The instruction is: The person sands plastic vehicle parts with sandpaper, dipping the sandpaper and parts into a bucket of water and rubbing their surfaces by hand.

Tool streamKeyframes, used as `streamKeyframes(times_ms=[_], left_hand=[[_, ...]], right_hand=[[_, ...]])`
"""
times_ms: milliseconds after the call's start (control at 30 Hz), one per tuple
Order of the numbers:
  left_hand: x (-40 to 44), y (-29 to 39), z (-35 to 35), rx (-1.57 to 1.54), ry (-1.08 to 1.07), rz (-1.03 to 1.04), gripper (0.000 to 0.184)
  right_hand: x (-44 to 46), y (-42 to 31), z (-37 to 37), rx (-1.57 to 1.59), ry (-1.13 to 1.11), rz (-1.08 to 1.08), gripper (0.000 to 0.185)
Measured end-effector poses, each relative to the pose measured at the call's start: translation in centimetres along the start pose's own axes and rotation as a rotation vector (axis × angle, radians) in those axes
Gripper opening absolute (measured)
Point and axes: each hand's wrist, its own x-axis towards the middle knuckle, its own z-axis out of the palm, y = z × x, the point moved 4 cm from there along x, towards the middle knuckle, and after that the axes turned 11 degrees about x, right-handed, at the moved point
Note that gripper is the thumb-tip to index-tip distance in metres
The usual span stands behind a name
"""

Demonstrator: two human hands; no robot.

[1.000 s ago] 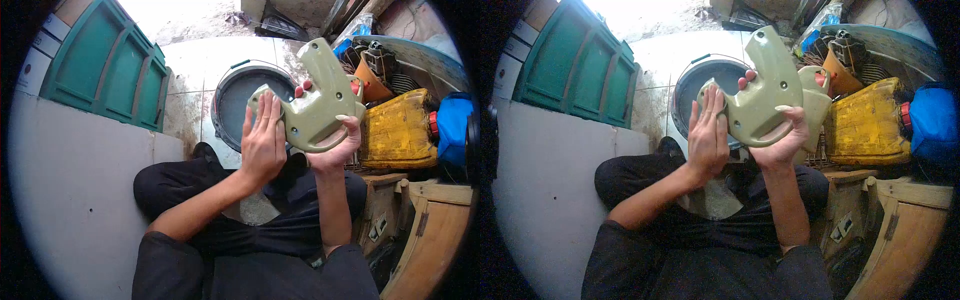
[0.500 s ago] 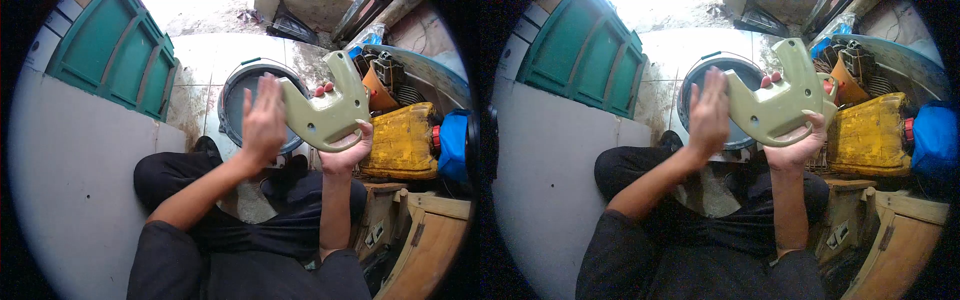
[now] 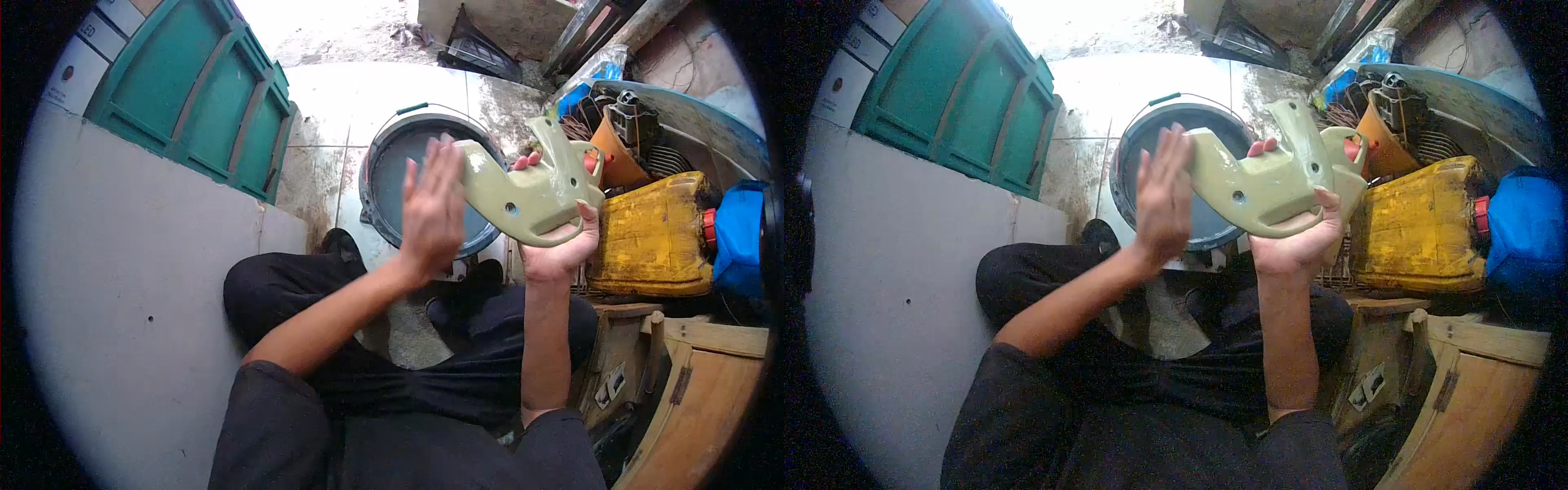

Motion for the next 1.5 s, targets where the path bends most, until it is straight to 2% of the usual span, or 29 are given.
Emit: streamKeyframes(times_ms=[33, 100, 167, 200, 233, 300, 367, 433, 467, 500, 567, 600, 700, 733, 767, 833, 867, 933, 967, 1033, 1067, 1100, 1167, 1267, 1333, 1367, 1433, 1467, 1500], left_hand=[[-1.1, 1.6, -0.3, 0.028, -0.038, 0.150, 0.052], [-2.6, 3.6, -1.1, -0.098, -0.119, 0.320, 0.053], [-1.0, 2.1, -1.0, 0.008, -0.048, 0.383, 0.052], [0.4, 1.1, -1.2, -0.043, 0.022, 0.274, 0.050], [1.1, 0.4, -1.1, -0.041, 0.023, 0.277, 0.050], [2.3, -1.3, -1.2, -0.049, 0.118, 0.066, 0.051], [0.9, -0.4, -1.4, -0.086, 0.139, 0.113, 0.052], [-1.7, 2.5, -1.2, 0.008, -0.040, 0.542, 0.051], [-2.2, 3.2, -1.3, -0.028, -0.048, 0.598, 0.051], [-1.6, 2.8, -1.3, -0.031, -0.050, 0.592, 0.051], [1.5, 0.3, -1.8, 0.064, 0.121, 0.367, 0.051], [2.9, -0.9, -1.8, -0.022, 0.137, 0.176, 0.050], [2.6, -0.5, -2.1, -0.067, 0.144, 0.148, 0.049], [1.4, 0.7, -2.1, -0.043, 0.125, 0.282, 0.048], [0.0, 1.4, -2.1, -0.046, 0.125, 0.286, 0.048], [-2.1, 4.0, -1.8, -0.011, -0.051, 0.601, 0.047], [-1.2, 3.3, -1.6, -0.009, -0.052, 0.601, 0.047], [1.5, 0.5, -1.6, 0.106, 0.098, 0.346, 0.047], [2.0, 0.1, -1.5, 0.109, 0.097, 0.350, 0.047], [3.1, -1.2, -1.3, 0.085, 0.063, 0.068, 0.046], [1.8, 0.2, -1.4, 0.187, 0.063, 0.245, 0.043], [0.1, 1.7, -1.6, 0.186, 0.066, 0.251, 0.043], [-2.7, 5.4, -1.2, 0.006, -0.128, 0.459, 0.043], [-0.4, 3.9, -2.2, 0.086, -0.113, 0.453, 0.044], [2.5, 0.3, -1.3, 0.208, -0.044, 0.108, 0.048], [3.3, -1.6, -1.0, 0.131, -0.131, -0.136, 0.050], [2.1, -0.3, -0.9, 0.183, -0.070, 0.082, 0.050], [0.5, 0.8, -1.1, 0.183, -0.067, 0.084, 0.050], [-1.1, 3.4, -1.5, 0.044, -0.160, 0.219, 0.049]], right_hand=[[0.3, -0.4, -0.5, 0.014, -0.032, 0.014, 0.087], [0.4, -0.8, -0.8, 0.023, -0.057, 0.025, 0.087], [0.3, -0.7, -0.7, 0.088, -0.017, 0.030, 0.087], [0.1, -0.7, -0.3, 0.092, -0.006, 0.038, 0.088], [0.2, -0.8, -0.4, 0.095, -0.009, 0.038, 0.088], [0.3, -0.9, -0.7, 0.161, -0.003, 0.084, 0.087], [0.3, -0.9, -0.5, 0.159, 0.000, 0.080, 0.087], [0.4, -1.1, -0.5, 0.152, 0.008, 0.070, 0.087], [0.4, -1.1, -0.6, 0.181, -0.005, 0.103, 0.087], [0.3, -1.1, -0.7, 0.209, -0.015, 0.138, 0.087], [0.1, -1.1, -0.5, 0.215, -0.014, 0.133, 0.086], [0.2, -1.0, -0.2, 0.226, -0.029, 0.126, 0.086], [0.3, -0.9, -0.2, 0.172, -0.028, 0.111, 0.086], [0.3, -0.9, -0.3, 0.174, -0.033, 0.108, 0.086], [0.4, -0.9, -0.3, 0.199, -0.043, 0.134, 0.086], [0.4, -0.8, -0.4, 0.222, -0.051, 0.159, 0.086], [0.6, -0.7, -0.3, 0.161, -0.054, 0.128, 0.085], [0.1, -0.3, -0.2, 0.107, -0.046, 0.100, 0.085], [-0.1, -0.2, 0.1, 0.104, -0.023, 0.091, 0.085], [0.0, -0.1, 0.4, 0.102, -0.012, 0.081, 0.084], [0.1, 0.0, 0.3, 0.075, -0.021, 0.045, 0.084], [0.3, 0.0, -0.1, 0.048, -0.028, 0.007, 0.084], [0.6, -0.3, -0.6, 0.071, -0.059, 0.000, 0.084], [-0.2, 0.0, -0.4, 0.065, -0.037, 0.021, 0.082], [-0.5, 0.2, 0.6, 0.048, -0.030, 0.016, 0.081], [-0.5, 0.3, 1.0, 0.038, -0.032, 0.013, 0.080], [0.0, 0.5, 0.1, 0.052, -0.035, 0.013, 0.080], [0.2, 0.5, -0.3, 0.033, -0.055, 0.004, 0.079], [0.2, 0.3, -0.5, 0.014, -0.071, -0.011, 0.078]])
